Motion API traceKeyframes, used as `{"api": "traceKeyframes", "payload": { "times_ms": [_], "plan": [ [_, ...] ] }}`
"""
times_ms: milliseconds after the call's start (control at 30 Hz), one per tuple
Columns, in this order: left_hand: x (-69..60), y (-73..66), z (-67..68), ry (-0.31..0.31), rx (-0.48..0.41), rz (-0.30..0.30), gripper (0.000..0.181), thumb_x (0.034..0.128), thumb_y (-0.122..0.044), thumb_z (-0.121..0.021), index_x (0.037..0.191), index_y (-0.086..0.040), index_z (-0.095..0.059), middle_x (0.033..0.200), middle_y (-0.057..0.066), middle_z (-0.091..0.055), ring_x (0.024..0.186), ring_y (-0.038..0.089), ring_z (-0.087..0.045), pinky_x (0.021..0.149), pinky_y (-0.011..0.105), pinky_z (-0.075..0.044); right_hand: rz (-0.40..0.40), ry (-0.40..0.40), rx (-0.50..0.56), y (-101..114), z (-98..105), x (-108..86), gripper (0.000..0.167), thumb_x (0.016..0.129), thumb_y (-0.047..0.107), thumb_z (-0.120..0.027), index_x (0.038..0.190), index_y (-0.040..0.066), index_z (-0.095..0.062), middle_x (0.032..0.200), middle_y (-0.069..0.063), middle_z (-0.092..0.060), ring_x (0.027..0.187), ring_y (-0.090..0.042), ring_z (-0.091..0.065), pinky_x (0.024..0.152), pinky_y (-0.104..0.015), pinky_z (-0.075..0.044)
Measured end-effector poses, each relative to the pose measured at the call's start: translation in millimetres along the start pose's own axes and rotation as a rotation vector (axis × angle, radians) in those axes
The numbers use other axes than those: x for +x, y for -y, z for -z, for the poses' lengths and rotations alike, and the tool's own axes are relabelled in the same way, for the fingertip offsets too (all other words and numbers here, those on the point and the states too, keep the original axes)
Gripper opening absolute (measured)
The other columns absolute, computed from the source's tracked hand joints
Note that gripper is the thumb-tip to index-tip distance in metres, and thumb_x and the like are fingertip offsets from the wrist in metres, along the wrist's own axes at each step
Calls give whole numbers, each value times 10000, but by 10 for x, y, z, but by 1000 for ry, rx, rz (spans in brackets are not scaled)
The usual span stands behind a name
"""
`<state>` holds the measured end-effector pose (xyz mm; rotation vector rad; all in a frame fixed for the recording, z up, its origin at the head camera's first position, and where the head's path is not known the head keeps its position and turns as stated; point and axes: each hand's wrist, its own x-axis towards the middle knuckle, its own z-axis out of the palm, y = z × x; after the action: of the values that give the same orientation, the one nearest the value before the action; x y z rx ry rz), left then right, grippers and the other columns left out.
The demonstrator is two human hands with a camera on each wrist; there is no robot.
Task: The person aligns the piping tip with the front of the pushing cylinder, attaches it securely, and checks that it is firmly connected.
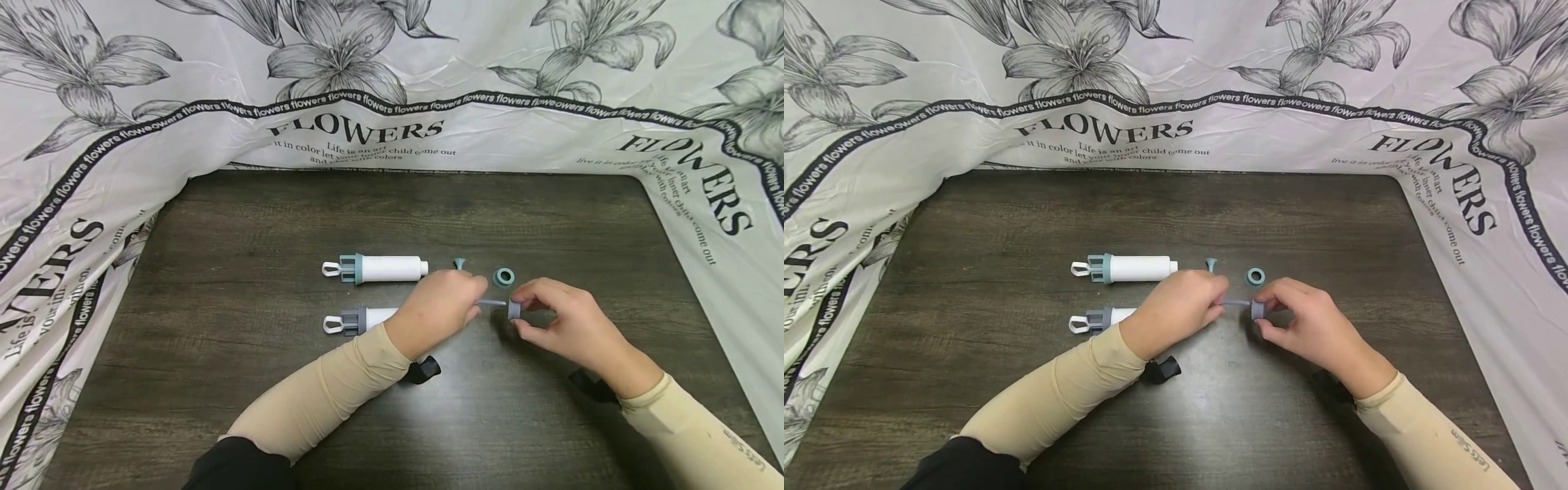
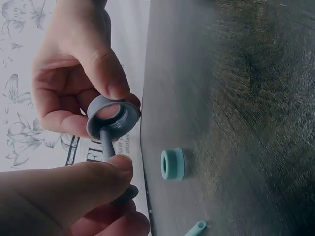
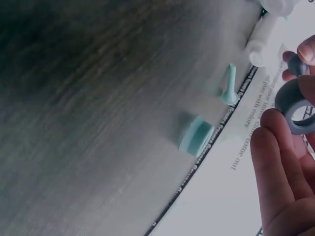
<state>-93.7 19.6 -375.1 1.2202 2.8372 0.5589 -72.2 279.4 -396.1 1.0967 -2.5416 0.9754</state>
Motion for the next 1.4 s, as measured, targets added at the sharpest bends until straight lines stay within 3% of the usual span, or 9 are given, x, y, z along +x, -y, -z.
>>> {"api": "traceKeyframes", "payload": {
  "times_ms": [200,400,567,767,900,967,1100,1200,1400],
  "plan": [
    [8,-24,-45,-54,-13,-49,137,964,-138,-797,933,-126,-664,830,-49,-657,731,99,-632,641,257,-513,62,-69,4,-28,-66,-15,318,989,383,-674,1063,81,-742,1063,4,-745,879,-155,-733,836,-181,-569],
    [-27,-22,-99,-64,54,-54,111,972,-61,-723,907,-135,-673,797,-36,-646,675,125,-619,579,284,-498,83,-48,20,-36,-119,-31,274,980,340,-676,1054,83,-737,1056,3,-750,863,-162,-732,818,-191,-574],
    [-66,-54,-81,68,108,-112,156,838,-90,-778,948,-182,-716,828,-59,-617,734,144,-608,614,303,-501,56,-15,9,-21,-92,-49,266,982,326,-679,1055,75,-730,1056,9,-745,861,-158,-736,812,-203,-580],
    [-127,-262,-161,308,157,-333,391,786,-337,-950,1119,-264,-758,994,-102,-654,904,89,-623,787,244,-534,5,9,-16,-32,-34,-64,310,1001,378,-664,1058,80,-728,1074,25,-741,878,-155,-734,820,-198,-573],
    [-181,-388,-239,351,229,-433,206,863,-218,-892,984,-336,-774,955,-151,-655,856,47,-614,732,196,-510,16,0,-24,-43,-21,-63,291,994,361,-675,1056,82,-729,1067,26,-741,861,-153,-729,806,-200,-570],
    [-214,-420,-269,307,286,-430,203,926,-175,-820,857,-354,-754,871,-169,-640,746,16,-571,644,188,-486,19,2,-24,-44,-22,-64,278,988,356,-684,1057,91,-730,1066,35,-740,859,-143,-727,808,-188,-565],
    [-241,-443,-289,207,398,-350,362,977,-141,-727,685,-344,-659,731,-175,-600,584,-2,-443,517,204,-463,38,-7,-6,-52,-32,-63,217,955,290,-710,1051,97,-732,1046,42,-740,844,-140,-718,815,-173,-553],
    [-223,-447,-288,214,419,-297,401,959,-106,-727,645,-320,-598,678,-175,-555,565,15,-379,495,215,-470,57,-9,0,-62,-41,-57,217,958,290,-709,1050,95,-731,1036,43,-738,835,-140,-709,801,-183,-555],
    [-184,-409,-235,224,410,-299,406,953,-78,-741,648,-293,-581,663,-167,-525,579,27,-342,494,200,-435,49,21,3,-68,-58,-56,315,1009,394,-662,1039,86,-719,1038,44,-732,827,-167,-716,779,-210,-569]
  ]
}}
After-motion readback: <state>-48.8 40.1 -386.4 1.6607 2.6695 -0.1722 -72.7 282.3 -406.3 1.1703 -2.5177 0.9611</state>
